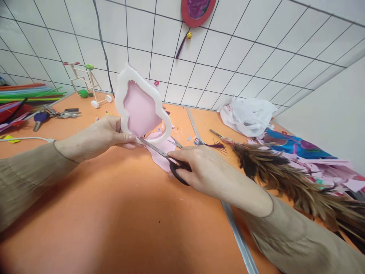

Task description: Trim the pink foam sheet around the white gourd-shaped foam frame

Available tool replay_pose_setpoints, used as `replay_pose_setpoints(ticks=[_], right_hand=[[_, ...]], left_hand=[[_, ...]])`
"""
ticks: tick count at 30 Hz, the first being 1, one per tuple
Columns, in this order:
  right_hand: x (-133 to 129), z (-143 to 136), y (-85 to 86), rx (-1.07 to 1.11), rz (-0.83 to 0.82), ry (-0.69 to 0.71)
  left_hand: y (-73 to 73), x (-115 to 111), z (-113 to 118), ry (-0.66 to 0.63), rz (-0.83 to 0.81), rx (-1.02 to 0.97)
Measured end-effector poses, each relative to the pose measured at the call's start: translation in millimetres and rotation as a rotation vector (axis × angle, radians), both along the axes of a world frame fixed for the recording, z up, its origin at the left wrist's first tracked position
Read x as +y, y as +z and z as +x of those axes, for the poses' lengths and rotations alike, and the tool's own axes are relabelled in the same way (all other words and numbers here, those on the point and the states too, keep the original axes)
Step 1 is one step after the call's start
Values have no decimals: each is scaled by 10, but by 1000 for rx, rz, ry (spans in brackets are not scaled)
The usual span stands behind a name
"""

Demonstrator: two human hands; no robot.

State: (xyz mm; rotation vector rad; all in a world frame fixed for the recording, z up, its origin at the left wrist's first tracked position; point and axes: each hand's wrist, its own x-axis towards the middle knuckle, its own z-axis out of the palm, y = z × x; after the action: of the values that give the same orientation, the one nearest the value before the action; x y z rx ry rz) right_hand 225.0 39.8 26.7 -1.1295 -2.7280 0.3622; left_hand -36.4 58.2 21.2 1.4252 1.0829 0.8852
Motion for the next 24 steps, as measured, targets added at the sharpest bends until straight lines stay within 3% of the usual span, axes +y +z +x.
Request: replay_pose_setpoints(ticks=[19,24], right_hand=[[6,27,-27,13,131,19],[14,64,82,91,4,15]], left_hand=[[6,1,24,30,-11,-70],[-78,56,1,56,10,-170]])
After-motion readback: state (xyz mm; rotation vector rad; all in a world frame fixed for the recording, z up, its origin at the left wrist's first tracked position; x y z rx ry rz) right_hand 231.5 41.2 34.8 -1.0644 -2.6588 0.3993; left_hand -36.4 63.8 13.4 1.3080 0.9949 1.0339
